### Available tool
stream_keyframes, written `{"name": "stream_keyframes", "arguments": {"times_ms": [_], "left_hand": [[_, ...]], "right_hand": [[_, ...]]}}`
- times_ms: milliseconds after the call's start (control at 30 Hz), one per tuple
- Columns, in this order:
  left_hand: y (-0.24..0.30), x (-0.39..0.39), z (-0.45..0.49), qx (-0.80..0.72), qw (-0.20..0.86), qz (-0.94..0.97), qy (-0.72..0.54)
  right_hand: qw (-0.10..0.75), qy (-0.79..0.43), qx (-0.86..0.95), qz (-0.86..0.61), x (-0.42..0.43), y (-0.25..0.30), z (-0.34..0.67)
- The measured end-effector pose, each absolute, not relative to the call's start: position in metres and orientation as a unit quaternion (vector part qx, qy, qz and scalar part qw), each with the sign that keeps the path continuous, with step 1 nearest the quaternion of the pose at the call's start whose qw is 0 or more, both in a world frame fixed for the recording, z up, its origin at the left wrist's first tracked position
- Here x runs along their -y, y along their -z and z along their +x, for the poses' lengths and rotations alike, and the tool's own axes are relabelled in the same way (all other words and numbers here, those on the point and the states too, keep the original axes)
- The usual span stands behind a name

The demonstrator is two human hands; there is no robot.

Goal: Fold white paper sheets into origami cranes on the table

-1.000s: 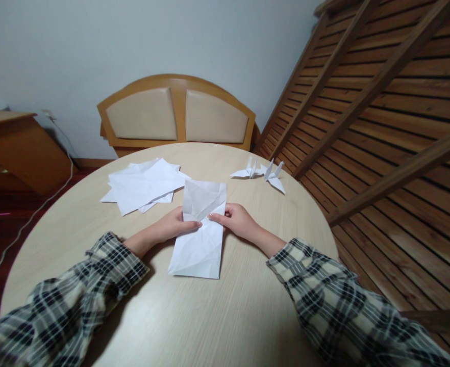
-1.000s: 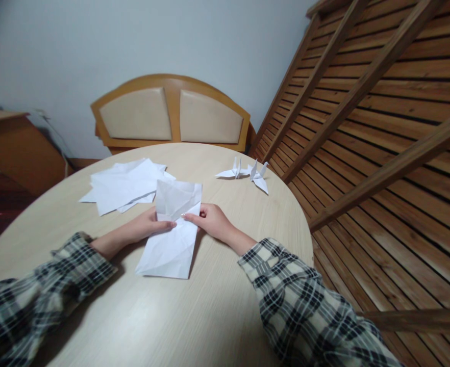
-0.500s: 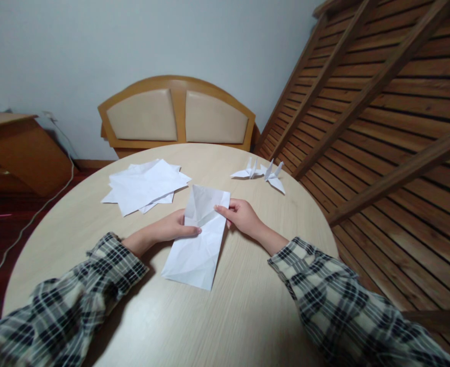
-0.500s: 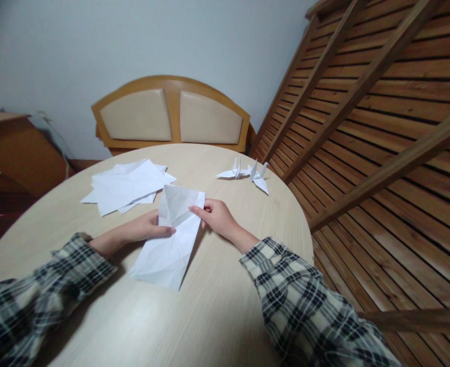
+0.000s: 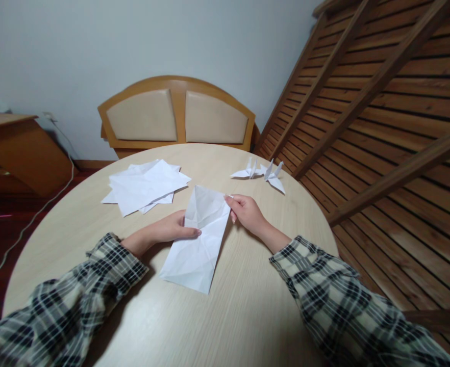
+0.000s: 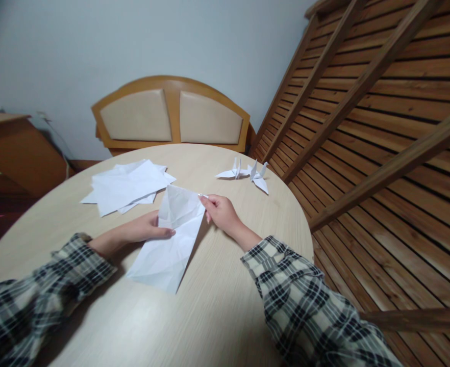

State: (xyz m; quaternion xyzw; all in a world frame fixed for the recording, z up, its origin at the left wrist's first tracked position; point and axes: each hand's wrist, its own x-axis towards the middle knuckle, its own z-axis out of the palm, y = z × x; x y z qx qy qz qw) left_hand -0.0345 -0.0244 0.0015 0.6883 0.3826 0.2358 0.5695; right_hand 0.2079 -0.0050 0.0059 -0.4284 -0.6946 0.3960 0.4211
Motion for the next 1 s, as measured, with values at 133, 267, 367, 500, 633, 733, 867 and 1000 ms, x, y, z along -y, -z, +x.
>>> {"name": "stream_keyframes", "arguments": {"times_ms": [133, 267, 367, 500, 633, 733, 867, 1000], "left_hand": [[-0.003, 0.024, -0.035, -0.385, 0.556, 0.697, -0.237], [-0.003, 0.023, -0.034, -0.388, 0.541, 0.704, -0.247], [-0.003, 0.023, -0.032, -0.393, 0.547, 0.695, -0.251], [-0.006, 0.026, -0.031, -0.415, 0.559, 0.674, -0.248], [-0.008, 0.029, -0.029, -0.447, 0.556, 0.654, -0.251], [-0.008, 0.030, -0.025, -0.454, 0.565, 0.631, -0.277], [-0.005, 0.031, -0.021, -0.446, 0.585, 0.583, -0.345], [-0.002, 0.029, -0.020, -0.440, 0.592, 0.556, -0.384]], "right_hand": [[0.430, -0.419, 0.677, -0.426, 0.004, -0.004, 0.208], [0.438, -0.426, 0.668, -0.426, 0.003, 0.000, 0.209], [0.446, -0.418, 0.668, -0.425, 0.003, 0.001, 0.209], [0.461, -0.401, 0.665, -0.431, 0.002, 0.001, 0.208], [0.471, -0.386, 0.670, -0.424, 0.001, 0.000, 0.207], [0.470, -0.386, 0.682, -0.407, 0.003, -0.002, 0.205], [0.437, -0.416, 0.697, -0.388, 0.007, -0.001, 0.203], [0.405, -0.444, 0.705, -0.376, 0.009, 0.002, 0.199]]}}
